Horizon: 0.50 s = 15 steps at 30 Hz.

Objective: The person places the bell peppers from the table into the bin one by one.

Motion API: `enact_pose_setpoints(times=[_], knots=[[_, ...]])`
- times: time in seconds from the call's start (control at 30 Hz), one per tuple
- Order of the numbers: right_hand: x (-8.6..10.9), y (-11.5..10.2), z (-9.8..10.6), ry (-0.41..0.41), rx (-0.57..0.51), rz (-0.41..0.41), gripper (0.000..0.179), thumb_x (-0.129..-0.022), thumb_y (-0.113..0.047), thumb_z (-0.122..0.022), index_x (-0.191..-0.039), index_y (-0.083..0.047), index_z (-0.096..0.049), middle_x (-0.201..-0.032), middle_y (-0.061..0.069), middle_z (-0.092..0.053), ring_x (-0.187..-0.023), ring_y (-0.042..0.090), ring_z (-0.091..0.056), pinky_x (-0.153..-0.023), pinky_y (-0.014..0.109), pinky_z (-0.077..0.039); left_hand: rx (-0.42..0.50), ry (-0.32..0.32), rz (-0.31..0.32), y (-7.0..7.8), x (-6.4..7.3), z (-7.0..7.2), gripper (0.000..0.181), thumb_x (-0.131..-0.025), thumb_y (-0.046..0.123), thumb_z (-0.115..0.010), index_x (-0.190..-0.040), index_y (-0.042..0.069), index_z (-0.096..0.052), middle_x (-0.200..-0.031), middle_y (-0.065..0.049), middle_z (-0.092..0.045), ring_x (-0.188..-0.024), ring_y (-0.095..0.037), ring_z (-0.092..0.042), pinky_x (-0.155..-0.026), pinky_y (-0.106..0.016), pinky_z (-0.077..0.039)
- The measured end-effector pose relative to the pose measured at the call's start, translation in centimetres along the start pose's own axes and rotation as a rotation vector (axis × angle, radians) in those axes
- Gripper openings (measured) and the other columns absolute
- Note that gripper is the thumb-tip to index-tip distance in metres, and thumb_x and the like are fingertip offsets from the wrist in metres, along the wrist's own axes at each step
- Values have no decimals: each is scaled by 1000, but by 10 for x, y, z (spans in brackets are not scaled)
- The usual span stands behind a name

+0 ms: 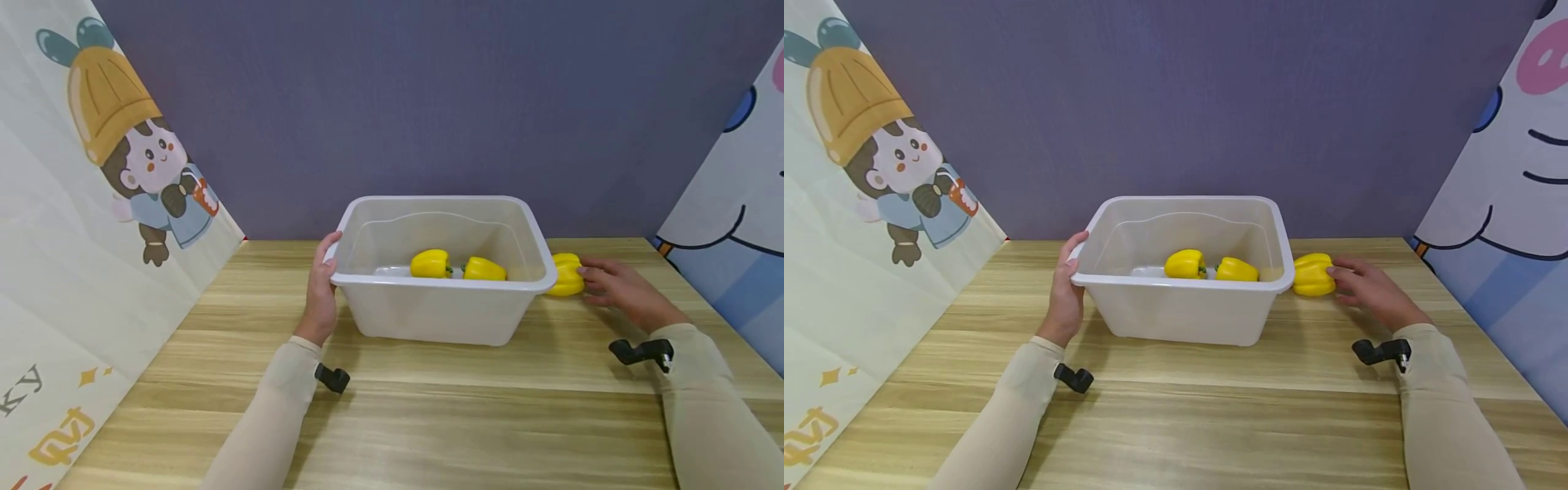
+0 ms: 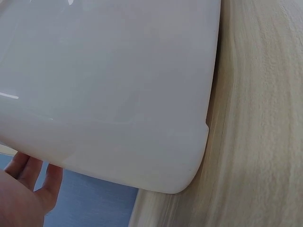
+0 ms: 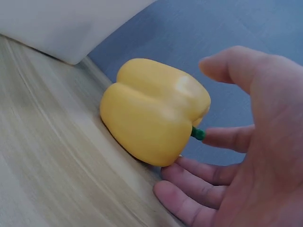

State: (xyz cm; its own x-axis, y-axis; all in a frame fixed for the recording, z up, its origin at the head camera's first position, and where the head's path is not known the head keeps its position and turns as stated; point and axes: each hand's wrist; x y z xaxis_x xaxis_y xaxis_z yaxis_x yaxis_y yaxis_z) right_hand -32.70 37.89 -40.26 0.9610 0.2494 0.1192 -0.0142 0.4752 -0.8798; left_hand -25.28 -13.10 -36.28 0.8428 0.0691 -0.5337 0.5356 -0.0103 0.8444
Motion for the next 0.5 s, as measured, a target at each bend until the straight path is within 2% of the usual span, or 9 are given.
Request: enact_pose_setpoints(times=[0.27, 0.5], knots=[[-3, -1, -3, -17, 10, -52, 94, -100, -59, -45, -160, -6, 3, -161, 32, -8, -141, 46, -29, -94, 37, -51, -1, 9, 5, 0, 0, 0, 58, -96, 28, -29, -149, 8, -38, -127, -30, -45, -110, -43, -43, -90, -34, -37], [-7, 1, -3, -27, 51, -28, 94, -100, -59, -44, -160, -5, 5, -161, 31, -7, -141, 47, -28, -98, 44, -48, -4, 9, 6, -1, -1, -1, 57, -97, 27, -28, -149, 9, -38, -127, -29, -45, -111, -40, -44, -91, -34, -37]])
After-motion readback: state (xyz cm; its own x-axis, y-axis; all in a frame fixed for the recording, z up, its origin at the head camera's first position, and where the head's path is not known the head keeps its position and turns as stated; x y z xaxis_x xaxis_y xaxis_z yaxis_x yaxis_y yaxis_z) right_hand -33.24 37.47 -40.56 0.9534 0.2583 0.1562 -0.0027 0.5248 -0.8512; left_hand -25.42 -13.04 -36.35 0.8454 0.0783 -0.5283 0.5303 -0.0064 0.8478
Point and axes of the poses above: each hand's wrist, its own x-axis away from the middle knuckle, its own z-axis out of the back of the hand, y = z × x
